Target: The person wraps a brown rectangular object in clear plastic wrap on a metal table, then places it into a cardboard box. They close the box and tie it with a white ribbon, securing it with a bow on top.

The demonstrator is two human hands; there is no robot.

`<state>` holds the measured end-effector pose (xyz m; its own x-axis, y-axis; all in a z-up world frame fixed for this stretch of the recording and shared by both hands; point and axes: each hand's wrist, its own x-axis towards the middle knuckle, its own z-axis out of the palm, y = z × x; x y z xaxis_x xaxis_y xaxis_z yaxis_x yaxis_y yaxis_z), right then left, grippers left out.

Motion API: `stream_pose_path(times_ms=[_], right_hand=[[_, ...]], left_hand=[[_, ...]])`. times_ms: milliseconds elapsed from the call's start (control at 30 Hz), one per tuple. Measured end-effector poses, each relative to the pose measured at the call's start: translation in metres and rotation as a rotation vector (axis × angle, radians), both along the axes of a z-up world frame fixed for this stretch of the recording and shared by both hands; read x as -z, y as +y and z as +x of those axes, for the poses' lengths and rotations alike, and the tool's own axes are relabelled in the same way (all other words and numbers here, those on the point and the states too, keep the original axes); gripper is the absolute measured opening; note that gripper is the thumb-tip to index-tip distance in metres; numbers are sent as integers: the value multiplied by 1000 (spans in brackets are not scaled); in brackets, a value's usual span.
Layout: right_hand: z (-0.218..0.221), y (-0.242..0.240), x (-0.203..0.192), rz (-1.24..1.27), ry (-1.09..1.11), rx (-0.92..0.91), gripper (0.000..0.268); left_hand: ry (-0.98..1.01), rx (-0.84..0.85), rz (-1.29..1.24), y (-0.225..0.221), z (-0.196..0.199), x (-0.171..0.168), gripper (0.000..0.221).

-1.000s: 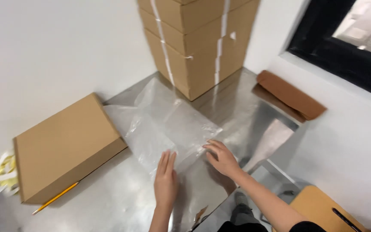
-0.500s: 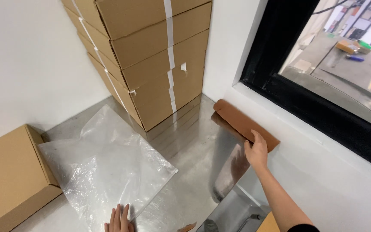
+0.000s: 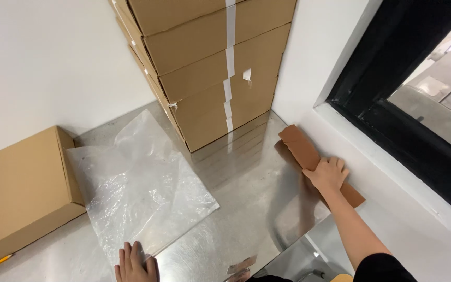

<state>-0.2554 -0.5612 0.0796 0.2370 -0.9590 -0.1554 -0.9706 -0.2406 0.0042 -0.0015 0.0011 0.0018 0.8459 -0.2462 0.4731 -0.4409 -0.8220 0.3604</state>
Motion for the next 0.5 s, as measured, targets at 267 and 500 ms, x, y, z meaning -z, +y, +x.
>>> stream_pose_path(times_ms=[267,500], right_hand=[[-22,28,19,-143,-184,-65,79],[-22,89,16,-93,-218,11,77]], left_hand=[[122,-7,94,9,7,8,65],[358,19,74,11,11,-2,66]])
